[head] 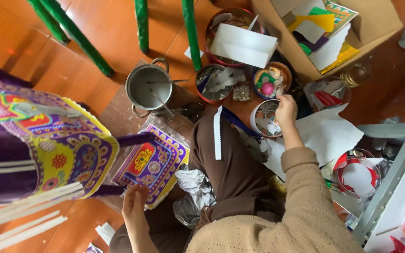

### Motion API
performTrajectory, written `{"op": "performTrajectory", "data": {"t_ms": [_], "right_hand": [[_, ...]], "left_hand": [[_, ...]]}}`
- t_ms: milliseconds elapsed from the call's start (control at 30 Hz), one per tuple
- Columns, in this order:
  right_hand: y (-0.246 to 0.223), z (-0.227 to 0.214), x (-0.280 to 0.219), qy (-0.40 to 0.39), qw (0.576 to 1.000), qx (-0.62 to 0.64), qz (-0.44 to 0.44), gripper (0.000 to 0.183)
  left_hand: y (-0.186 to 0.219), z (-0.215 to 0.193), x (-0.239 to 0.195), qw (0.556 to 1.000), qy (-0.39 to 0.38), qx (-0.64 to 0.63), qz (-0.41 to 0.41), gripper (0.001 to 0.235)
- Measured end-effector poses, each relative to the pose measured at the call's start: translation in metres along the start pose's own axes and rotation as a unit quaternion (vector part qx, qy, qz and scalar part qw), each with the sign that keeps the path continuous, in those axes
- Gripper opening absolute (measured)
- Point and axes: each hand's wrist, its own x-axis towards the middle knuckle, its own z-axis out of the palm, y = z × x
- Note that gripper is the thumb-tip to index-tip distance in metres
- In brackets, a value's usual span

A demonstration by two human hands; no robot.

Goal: Decorating paper horse figures by applying glue and sticking decorative paper patterns.

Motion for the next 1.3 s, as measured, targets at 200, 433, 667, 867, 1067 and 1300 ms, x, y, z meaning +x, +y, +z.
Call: {"op": "performTrajectory", "data": {"t_ms": [200,433,667,867,1067,1300], "right_hand": [[-0.038,-0.019,0.01,-0.218,0.971,-0.046,0.092,0.067],[0.011,0.022,0.037,-0.083,0.991,-0.079,0.066,0.024],[0.011,0.056,0.085,-0.131,0.988,-0.007,0.08,0.015],[-0.036,0.041,0.099,-0.199,0.958,-0.112,0.173,0.04],[-0.01,0.057,0.092,-0.071,0.979,0.001,0.192,0.017],[-0.168,-0.045,0.041,-0.178,0.894,0.355,0.208,0.013]], "left_hand": [[0.03,0.032,-0.008,0.994,-0.043,0.095,0.005,0.026],[0.005,0.026,0.001,0.996,-0.046,0.073,0.012,0.026],[0.026,0.05,-0.002,0.991,-0.028,0.124,-0.038,0.03],[0.007,0.053,0.013,0.994,-0.04,0.089,-0.045,0.031],[0.013,0.064,0.009,0.986,-0.057,0.153,-0.045,0.043],[0.019,0.101,0.007,0.946,-0.199,0.254,0.026,0.038]]}}
